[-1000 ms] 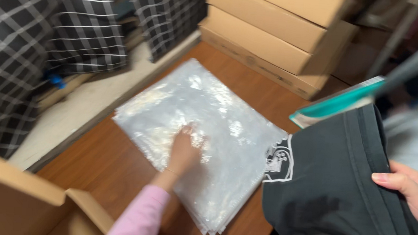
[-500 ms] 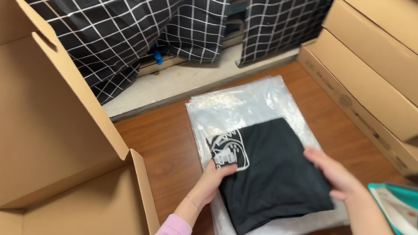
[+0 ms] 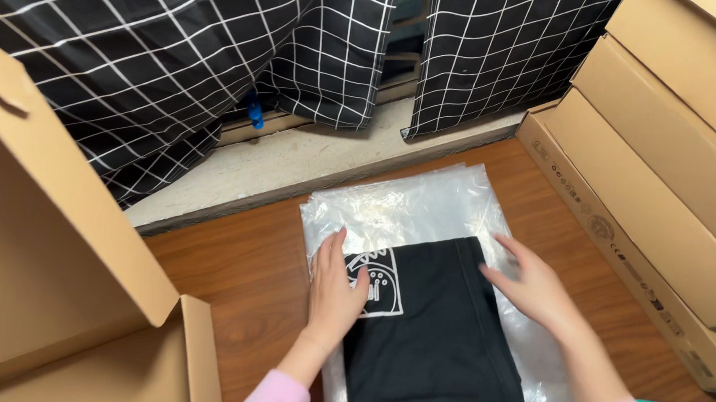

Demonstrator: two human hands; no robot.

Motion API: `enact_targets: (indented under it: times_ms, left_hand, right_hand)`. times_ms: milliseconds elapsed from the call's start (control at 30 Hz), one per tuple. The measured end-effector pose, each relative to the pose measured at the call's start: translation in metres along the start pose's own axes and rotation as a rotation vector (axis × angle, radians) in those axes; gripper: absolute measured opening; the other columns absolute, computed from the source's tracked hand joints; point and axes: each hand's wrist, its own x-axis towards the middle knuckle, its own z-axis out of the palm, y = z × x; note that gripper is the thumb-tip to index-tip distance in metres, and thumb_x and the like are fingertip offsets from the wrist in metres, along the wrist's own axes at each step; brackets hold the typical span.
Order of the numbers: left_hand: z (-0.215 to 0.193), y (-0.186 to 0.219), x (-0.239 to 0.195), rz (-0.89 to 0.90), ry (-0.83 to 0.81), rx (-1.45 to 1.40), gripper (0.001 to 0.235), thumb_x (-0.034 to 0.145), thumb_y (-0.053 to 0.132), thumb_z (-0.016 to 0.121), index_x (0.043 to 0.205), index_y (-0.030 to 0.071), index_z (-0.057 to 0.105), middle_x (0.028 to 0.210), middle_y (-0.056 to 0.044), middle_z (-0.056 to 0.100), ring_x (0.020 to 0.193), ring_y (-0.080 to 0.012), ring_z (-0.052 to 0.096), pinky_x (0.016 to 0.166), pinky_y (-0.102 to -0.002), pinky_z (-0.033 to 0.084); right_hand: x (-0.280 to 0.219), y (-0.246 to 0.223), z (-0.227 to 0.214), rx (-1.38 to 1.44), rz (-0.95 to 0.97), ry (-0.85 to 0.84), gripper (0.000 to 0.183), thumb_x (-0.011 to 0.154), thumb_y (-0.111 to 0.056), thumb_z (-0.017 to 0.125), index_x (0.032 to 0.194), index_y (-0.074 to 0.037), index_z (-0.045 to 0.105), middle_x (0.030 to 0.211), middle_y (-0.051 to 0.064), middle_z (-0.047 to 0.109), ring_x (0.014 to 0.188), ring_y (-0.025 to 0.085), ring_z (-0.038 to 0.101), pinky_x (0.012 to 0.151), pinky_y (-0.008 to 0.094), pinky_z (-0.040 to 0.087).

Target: The person hangs a beige garment on a metal hanger and places it on a clothing rack. They then open a cardboard box, remove a black garment from a plastic bag, and hang it on a green hanger on the rack. Finally, they remove a gray garment from the rack.

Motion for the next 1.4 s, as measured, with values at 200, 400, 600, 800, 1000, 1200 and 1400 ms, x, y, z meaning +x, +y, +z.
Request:
enact_targets:
  times_ms: [200, 400, 600, 800, 1000, 1200, 1400]
  left_hand:
    - [0.03, -0.008, 0.088, 0.069, -0.168, 0.283, 0.07, 0.107, 0.028, 0.06, 0.169, 0.01, 0.034, 0.179, -0.023, 0.019, 0.167, -0.0406, 0.011, 0.126, -0.074, 0.011]
    - [0.028, -0.057, 0.107, -0.085, -0.251, 0.483, 0.065, 0.107, 0.058, 0.04, 0.17, 0.043, 0.028, 0.184, -0.009, 0.002, 0.169, -0.0279, -0.003, 0.132, -0.063, 0.0]
    - [0.033, -0.077, 0.105, -0.037, -0.185, 0.464, 0.065, 0.108, 0.058, 0.041, 0.17, 0.04, 0.03, 0.183, -0.012, 0.005, 0.169, -0.0281, 0.001, 0.132, -0.064, 0.002]
    - [-0.001, -0.087, 0.043, -0.02, -0.328, 0.607, 0.06, 0.114, 0.042, 0.03, 0.172, 0.026, 0.025, 0.183, -0.011, 0.007, 0.169, -0.0248, 0.004, 0.129, -0.071, 0.005]
    - [0.003, -0.107, -0.089, 0.274, -0.259, 0.764, 0.067, 0.107, 0.04, 0.045, 0.168, 0.017, 0.03, 0.179, -0.013, 0.017, 0.164, -0.0293, 0.016, 0.12, -0.065, 0.026]
    - [-0.001, -0.058, -0.169, -0.048, -0.568, 0.936, 0.077, 0.104, 0.052, 0.049, 0.166, 0.014, 0.023, 0.182, -0.018, 0.0, 0.167, -0.0423, 0.004, 0.121, -0.064, 0.033]
    - [0.02, 0.118, -0.181, 0.441, -0.381, 0.153, 0.056, 0.089, 0.031, 0.075, 0.138, 0.006, 0.063, 0.14, -0.017, 0.065, 0.1, -0.0459, 0.072, 0.081, -0.058, 0.055]
  right_hand:
    - [0.125, -0.04, 0.09, -0.334, -0.61, 0.147, 0.059, 0.106, -0.027, 0.06, 0.163, -0.013, 0.05, 0.169, 0.023, 0.043, 0.16, 0.041, 0.034, 0.128, 0.067, 0.023]
    - [0.181, -0.015, 0.084, -0.459, -0.341, 0.234, 0.069, 0.115, -0.055, 0.036, 0.17, -0.015, 0.037, 0.178, 0.01, 0.033, 0.167, 0.022, 0.024, 0.132, 0.067, -0.001]
    - [0.208, 0.023, 0.08, -0.439, -0.257, 0.27, 0.071, 0.117, -0.055, 0.029, 0.174, -0.013, 0.024, 0.184, 0.006, 0.016, 0.169, 0.021, 0.01, 0.129, 0.073, -0.008]
    - [0.113, 0.089, 0.051, -0.372, -0.245, 0.089, 0.059, 0.114, -0.035, 0.038, 0.17, -0.019, 0.031, 0.183, -0.002, 0.016, 0.169, 0.026, 0.008, 0.127, 0.078, 0.003]
    - [-0.067, 0.172, 0.043, -0.062, -0.016, -0.042, 0.058, 0.106, -0.018, 0.044, 0.164, -0.023, 0.043, 0.178, -0.012, 0.031, 0.17, 0.013, 0.014, 0.134, 0.055, 0.006]
    - [-0.182, 0.215, 0.033, 0.42, -0.043, 0.082, 0.044, 0.101, -0.002, 0.055, 0.141, -0.009, 0.072, 0.161, 0.006, 0.06, 0.157, 0.016, 0.048, 0.138, 0.036, 0.017]
    - [-0.216, 0.216, 0.015, 0.676, 0.046, 0.127, 0.042, 0.097, 0.001, 0.061, 0.137, -0.002, 0.074, 0.154, 0.015, 0.068, 0.152, 0.02, 0.055, 0.131, 0.033, 0.034]
